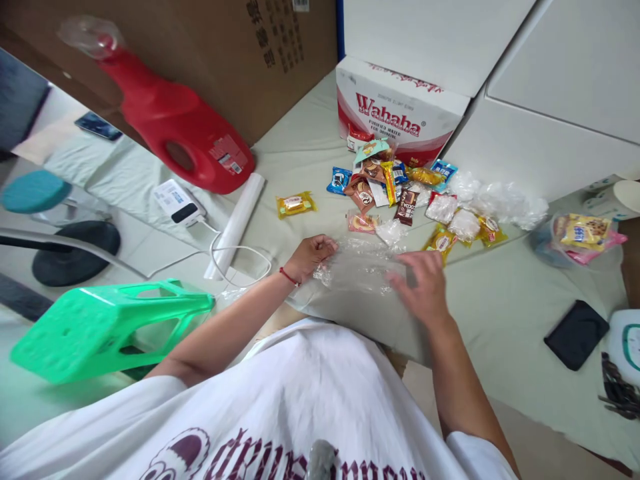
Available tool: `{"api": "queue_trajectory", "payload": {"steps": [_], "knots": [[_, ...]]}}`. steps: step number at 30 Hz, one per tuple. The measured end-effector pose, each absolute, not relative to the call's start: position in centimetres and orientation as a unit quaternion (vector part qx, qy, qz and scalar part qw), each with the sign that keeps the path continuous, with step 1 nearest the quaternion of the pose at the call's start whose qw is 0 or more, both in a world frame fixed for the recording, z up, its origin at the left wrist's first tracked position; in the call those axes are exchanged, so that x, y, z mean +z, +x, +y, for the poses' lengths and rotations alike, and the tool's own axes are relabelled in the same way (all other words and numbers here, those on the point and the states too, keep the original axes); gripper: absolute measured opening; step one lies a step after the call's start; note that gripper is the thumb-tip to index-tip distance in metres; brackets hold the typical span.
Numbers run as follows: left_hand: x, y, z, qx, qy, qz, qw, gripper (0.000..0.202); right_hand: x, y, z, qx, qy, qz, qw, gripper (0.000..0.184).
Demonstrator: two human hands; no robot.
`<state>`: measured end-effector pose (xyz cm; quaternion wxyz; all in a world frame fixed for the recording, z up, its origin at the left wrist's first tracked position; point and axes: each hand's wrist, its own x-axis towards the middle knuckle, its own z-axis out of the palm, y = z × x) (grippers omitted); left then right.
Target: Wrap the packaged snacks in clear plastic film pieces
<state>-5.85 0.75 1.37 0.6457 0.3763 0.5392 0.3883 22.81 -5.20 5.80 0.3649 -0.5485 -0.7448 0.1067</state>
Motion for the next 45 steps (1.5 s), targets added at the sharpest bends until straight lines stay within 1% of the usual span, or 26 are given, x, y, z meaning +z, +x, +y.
{"api": "queue_trajectory", "payload": {"steps": [2,4,6,8,9,12,14,17,19,21,24,26,28,30,32,36,39,41,42,44,45], "knots": [[1.2,-5.6,0.8,0.39,0.382,0.533,0.647,0.039,5.8,20.4,-6.5,0.102,-0.449,-0.836,0.298,0.047],[1.1,-5.5,1.0,0.387,0.385,0.531,0.648,0.041,5.3,18.3,-7.3,0.105,-0.398,-0.876,0.251,0.054],[1.2,-5.5,1.2,0.379,0.391,0.533,0.648,0.043,4.4,16.8,-7.6,0.112,-0.399,-0.875,0.252,0.054],[1.4,-5.4,1.5,0.368,0.399,0.536,0.647,0.044,3.5,15.8,-7.5,0.112,-0.433,-0.853,0.269,0.053],[1.5,-5.3,1.7,0.362,0.404,0.536,0.647,0.045,3.0,15.4,-7.3,0.108,-0.453,-0.842,0.272,0.051],[1.9,-5.2,1.8,0.379,0.408,0.523,0.645,0.048,2.0,14.3,-6.6,0.117,-0.494,-0.819,0.268,0.028],[2.2,-5.4,1.1,0.434,0.392,0.516,0.625,0.053,1.6,13.7,-6.1,0.161,-0.517,-0.787,0.294,0.027],[2.4,-5.9,-1.5,0.523,0.327,0.565,0.548,0.065,2.0,12.6,-6.1,0.238,-0.579,-0.683,0.377,0.024],[2.5,-6.0,-4.0,0.529,0.29,0.622,0.5,0.069,2.8,11.6,-6.6,0.299,-0.614,-0.596,0.422,0.025],[2.6,-5.5,-6.3,0.502,0.286,0.644,0.502,0.063,3.8,10.5,-7.3,0.383,-0.627,-0.512,0.444,0.029],[3.2,-4.5,-7.9,0.489,0.297,0.604,0.555,0.041,5.1,9.1,-8.4,0.512,-0.599,-0.413,0.457,0.034],[3.6,-4.2,-7.6,0.513,0.263,0.573,0.583,0.033,5.7,9.1,-8.7,0.554,-0.573,-0.362,0.484,0.034],[3.8,-4.3,-6.6,0.529,0.212,0.563,0.598,0.035,5.9,10.3,-8.6,0.554,-0.556,-0.324,0.528,0.033],[3.7,-5.0,-5.4,0.512,0.208,0.572,0.606,0.036,5.8,12.5,-8.1,0.539,-0.552,-0.302,0.56,0.033],[3.4,-5.8,-4.0,0.475,0.249,0.583,0.61,0.035,5.5,15.2,-7.4,0.532,-0.569,-0.282,0.56,0.037],[2.7,-7.5,-0.9,0.414,0.312,0.587,0.621,0.038,4.5,19.9,-6.2,0.513,-0.642,-0.25,0.512,0.05],[2.1,-8.8,1.8,0.313,0.41,0.587,0.624,0.04,3.9,21.9,-5.3,0.533,-0.662,-0.271,0.451,0.054],[2.0,-9.7,3.2,0.267,0.482,0.615,0.564,0.036,3.6,22.6,-4.7,0.545,-0.664,-0.289,0.422,0.054],[2.1,-10.0,3.6,0.274,0.509,0.642,0.504,0.033,3.4,22.7,-4.4,0.542,-0.667,-0.294,0.417,0.054],[2.7,-10.5,3.7,0.34,0.554,0.682,0.335,0.029,3.2,22.7,-3.9,0.526,-0.675,-0.302,0.421,0.052],[3.2,-10.4,3.3,0.379,0.58,0.673,0.257,0.032,3.0,22.6,-3.8,0.519,-0.677,-0.307,0.423,0.05]]}}
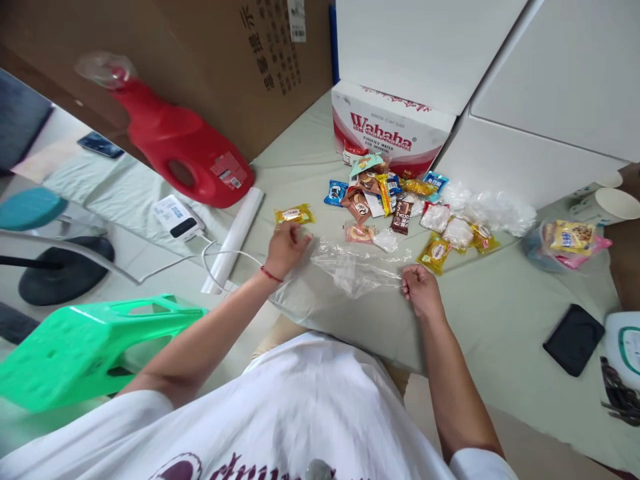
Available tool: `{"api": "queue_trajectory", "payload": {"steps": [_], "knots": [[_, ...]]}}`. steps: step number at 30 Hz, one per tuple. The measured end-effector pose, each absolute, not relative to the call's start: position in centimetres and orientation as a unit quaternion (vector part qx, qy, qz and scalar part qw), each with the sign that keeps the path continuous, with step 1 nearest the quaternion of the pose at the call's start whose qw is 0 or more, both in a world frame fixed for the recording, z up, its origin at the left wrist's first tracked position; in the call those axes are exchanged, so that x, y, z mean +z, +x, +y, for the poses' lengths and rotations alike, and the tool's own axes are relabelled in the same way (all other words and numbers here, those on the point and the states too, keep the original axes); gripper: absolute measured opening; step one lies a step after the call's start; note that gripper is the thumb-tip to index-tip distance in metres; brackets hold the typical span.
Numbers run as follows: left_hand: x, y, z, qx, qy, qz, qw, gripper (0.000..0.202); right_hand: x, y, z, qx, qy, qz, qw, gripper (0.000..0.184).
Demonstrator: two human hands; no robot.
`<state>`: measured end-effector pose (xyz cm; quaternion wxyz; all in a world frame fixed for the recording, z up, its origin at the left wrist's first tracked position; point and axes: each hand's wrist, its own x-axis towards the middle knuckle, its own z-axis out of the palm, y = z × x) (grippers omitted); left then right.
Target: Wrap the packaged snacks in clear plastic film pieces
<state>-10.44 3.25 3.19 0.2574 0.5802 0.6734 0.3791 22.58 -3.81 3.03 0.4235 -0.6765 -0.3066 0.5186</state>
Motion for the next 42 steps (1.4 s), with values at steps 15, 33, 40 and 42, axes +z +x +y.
{"api": "queue_trajectory", "payload": {"steps": [15,33,40,42], "knots": [[3.3,-10.7,2.9,0.214,0.781,0.362,0.461,0.019,3.3,26.5,-2.9,0.306,-0.732,-0.53,0.3,0.042],[2.9,-8.7,2.8,0.292,0.73,0.388,0.481,0.017,4.7,24.9,-4.4,0.418,-0.518,-0.627,0.404,0.021],[3.6,-6.9,1.2,0.277,0.764,0.422,0.402,0.063,3.5,25.9,-6.6,0.438,-0.524,-0.621,0.386,0.022],[3.6,-4.4,1.4,0.253,0.776,0.414,0.404,0.093,3.2,25.0,-6.6,0.444,-0.513,-0.627,0.381,0.022]]}}
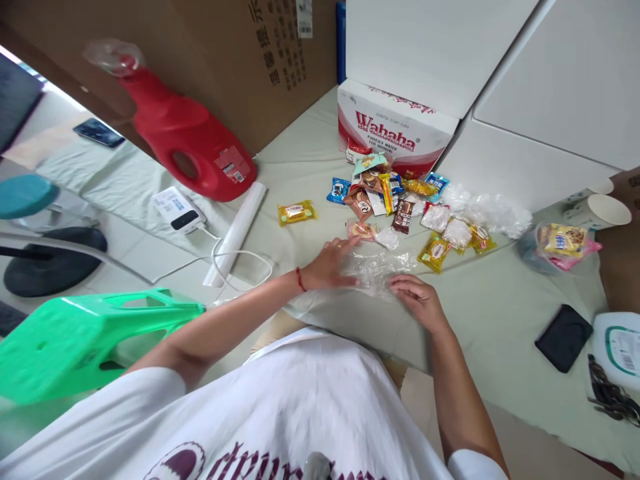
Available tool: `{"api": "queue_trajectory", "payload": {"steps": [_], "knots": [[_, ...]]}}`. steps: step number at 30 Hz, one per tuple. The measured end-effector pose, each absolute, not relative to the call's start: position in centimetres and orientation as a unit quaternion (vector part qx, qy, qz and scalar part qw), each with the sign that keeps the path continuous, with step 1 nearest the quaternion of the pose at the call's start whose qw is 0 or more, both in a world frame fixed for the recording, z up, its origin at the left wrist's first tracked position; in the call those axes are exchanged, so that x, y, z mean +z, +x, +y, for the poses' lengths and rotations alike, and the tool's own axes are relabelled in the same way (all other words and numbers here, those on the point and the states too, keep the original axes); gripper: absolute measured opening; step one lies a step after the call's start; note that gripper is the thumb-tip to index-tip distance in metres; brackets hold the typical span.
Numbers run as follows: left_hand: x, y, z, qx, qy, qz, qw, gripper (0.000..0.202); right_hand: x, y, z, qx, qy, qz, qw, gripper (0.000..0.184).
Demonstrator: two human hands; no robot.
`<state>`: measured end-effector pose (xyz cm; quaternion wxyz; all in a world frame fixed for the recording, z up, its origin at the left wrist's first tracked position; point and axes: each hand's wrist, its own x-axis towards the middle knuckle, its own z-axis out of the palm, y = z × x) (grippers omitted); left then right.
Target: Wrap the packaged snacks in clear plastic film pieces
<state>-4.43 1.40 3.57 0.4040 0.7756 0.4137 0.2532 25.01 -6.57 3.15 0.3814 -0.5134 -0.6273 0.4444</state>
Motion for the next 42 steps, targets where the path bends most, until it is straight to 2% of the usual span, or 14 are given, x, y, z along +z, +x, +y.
{"api": "queue_trajectory", "payload": {"steps": [2,5,6,12,19,22,24,27,28,29,32,36,40,42], "knots": [[3.6,-2.7,1.8,0.243,0.777,0.389,0.432,0.081,3.1,24.7,-6.6,0.444,-0.51,-0.633,0.377,0.021],[4.0,-3.1,2.3,0.247,0.773,0.357,0.462,0.02,3.1,25.7,-7.0,0.429,-0.522,-0.637,0.371,0.02],[4.3,-4.0,2.2,0.25,0.774,0.353,0.462,0.011,3.1,26.4,-7.2,0.422,-0.53,-0.636,0.37,0.02],[6.0,-10.9,-0.5,0.223,0.795,0.358,0.436,0.035,2.3,29.2,-8.8,0.399,-0.565,-0.617,0.375,0.023],[6.0,-13.5,-5.5,0.168,0.774,0.292,0.536,0.018,2.0,29.4,-9.7,0.417,-0.526,-0.676,0.303,0.027],[7.2,-12.9,-6.6,0.175,0.739,0.34,0.555,0.019,3.4,29.9,-10.2,0.405,-0.512,-0.705,0.277,0.026],[8.3,-11.6,-6.8,0.25,0.694,0.431,0.519,0.023,4.2,29.7,-10.4,0.388,-0.524,-0.691,0.311,0.028],[8.8,-8.4,-6.1,0.359,0.65,0.519,0.424,0.027,4.4,28.2,-10.4,0.29,-0.627,-0.56,0.457,0.031],[8.4,-7.3,-5.6,0.363,0.668,0.516,0.395,0.026,4.2,27.5,-10.3,0.254,-0.673,-0.507,0.474,0.031],[7.8,-6.3,-5.0,0.35,0.704,0.498,0.367,0.025,3.9,26.7,-10.2,0.236,-0.714,-0.472,0.46,0.035],[4.7,-4.4,-3.2,0.271,0.797,0.448,0.301,0.031,2.5,25.0,-10.8,0.28,-0.77,-0.479,0.313,0.057],[0.9,-5.4,-2.1,0.181,0.839,0.456,0.236,0.047,1.7,25.7,-14.2,0.343,-0.754,-0.499,0.254,0.041],[-0.2,-7.5,-2.1,0.103,0.865,0.463,0.163,0.055,3.2,29.2,-16.7,0.378,-0.755,-0.503,0.182,0.046],[-0.2,-7.9,-2.1,0.074,0.874,0.458,0.143,0.058,4.8,30.6,-15.5,0.33,-0.763,-0.534,0.156,0.045]]}}
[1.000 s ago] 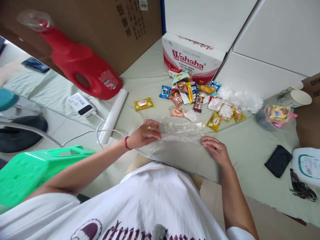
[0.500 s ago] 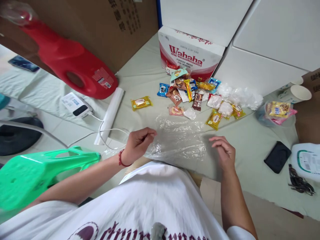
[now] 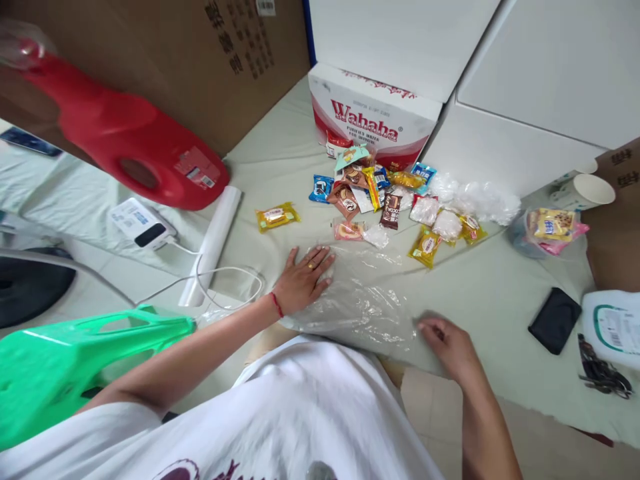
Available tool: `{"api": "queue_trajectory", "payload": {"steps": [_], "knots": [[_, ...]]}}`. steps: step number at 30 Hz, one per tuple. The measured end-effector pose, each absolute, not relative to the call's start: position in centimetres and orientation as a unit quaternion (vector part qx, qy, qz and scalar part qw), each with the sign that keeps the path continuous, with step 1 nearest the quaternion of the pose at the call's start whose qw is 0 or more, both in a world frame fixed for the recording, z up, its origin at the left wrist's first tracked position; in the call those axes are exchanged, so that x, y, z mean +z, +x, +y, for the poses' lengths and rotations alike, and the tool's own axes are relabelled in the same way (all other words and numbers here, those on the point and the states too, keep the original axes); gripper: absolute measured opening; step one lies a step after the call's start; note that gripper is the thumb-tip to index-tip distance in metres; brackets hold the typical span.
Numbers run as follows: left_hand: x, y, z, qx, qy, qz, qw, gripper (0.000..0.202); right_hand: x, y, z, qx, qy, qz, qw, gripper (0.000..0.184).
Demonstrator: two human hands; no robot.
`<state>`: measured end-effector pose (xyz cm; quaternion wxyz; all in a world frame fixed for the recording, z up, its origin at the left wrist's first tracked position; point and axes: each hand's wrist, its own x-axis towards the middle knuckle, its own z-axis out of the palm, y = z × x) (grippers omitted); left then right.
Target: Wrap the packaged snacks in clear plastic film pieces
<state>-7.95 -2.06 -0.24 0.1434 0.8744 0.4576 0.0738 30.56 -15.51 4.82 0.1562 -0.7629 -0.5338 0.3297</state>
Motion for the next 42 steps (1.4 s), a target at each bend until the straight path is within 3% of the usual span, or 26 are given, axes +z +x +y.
{"api": "queue_trajectory", "payload": {"steps": [3,5,9,14,17,20,23,25,30,32,36,42], "knots": [[-0.4,-8.1,-1.9,0.053,0.886,0.441,0.133,0.061,7.2,29.5,-9.9,0.182,-0.731,-0.634,0.174,0.04],[-0.4,-8.1,-1.8,0.051,0.889,0.436,0.133,0.062,8.0,26.2,-4.7,0.131,-0.63,-0.746,0.171,0.036],[-0.4,-8.1,-1.9,0.057,0.888,0.436,0.137,0.062,7.0,17.4,4.8,0.061,-0.523,-0.849,0.047,0.049],[-0.1,-8.0,-1.9,0.059,0.885,0.438,0.144,0.067,5.3,14.4,11.9,0.145,-0.516,-0.844,0.0,0.034],[0.0,-8.1,-1.9,0.062,0.886,0.434,0.148,0.075,5.8,17.0,13.8,0.22,-0.558,-0.796,0.08,0.042],[0.0,-8.2,-1.8,0.063,0.886,0.432,0.157,0.076,7.8,20.0,13.0,0.116,-0.562,-0.786,0.23,0.044],[0.1,-8.2,-1.8,0.064,0.885,0.43,0.164,0.074,10.1,22.0,9.5,0.021,-0.543,-0.792,0.278,0.04],[0.2,-8.2,-1.8,0.066,0.885,0.431,0.161,0.074,10.9,22.5,6.6,0.075,-0.532,-0.802,0.262,0.042],[-0.1,-8.2,-1.9,0.071,0.89,0.427,0.143,0.071,8.2,20.5,1.6,0.364,-0.397,-0.829,0.149,0.045],[-0.2,-8.1,-1.9,0.077,0.891,0.426,0.133,0.063,6.2,19.2,0.8,0.331,-0.403,-0.844,0.127,0.043],[-0.4,-7.9,-2.1,0.088,0.888,0.433,0.125,0.056,3.9,17.9,-0.7,0.149,-0.501,-0.837,0.163,0.038],[-0.6,-8.3,-1.6,0.086,0.883,0.444,0.125,0.058,1.9,19.1,-4.5,0.163,-0.412,-0.888,0.124,0.045]]}}
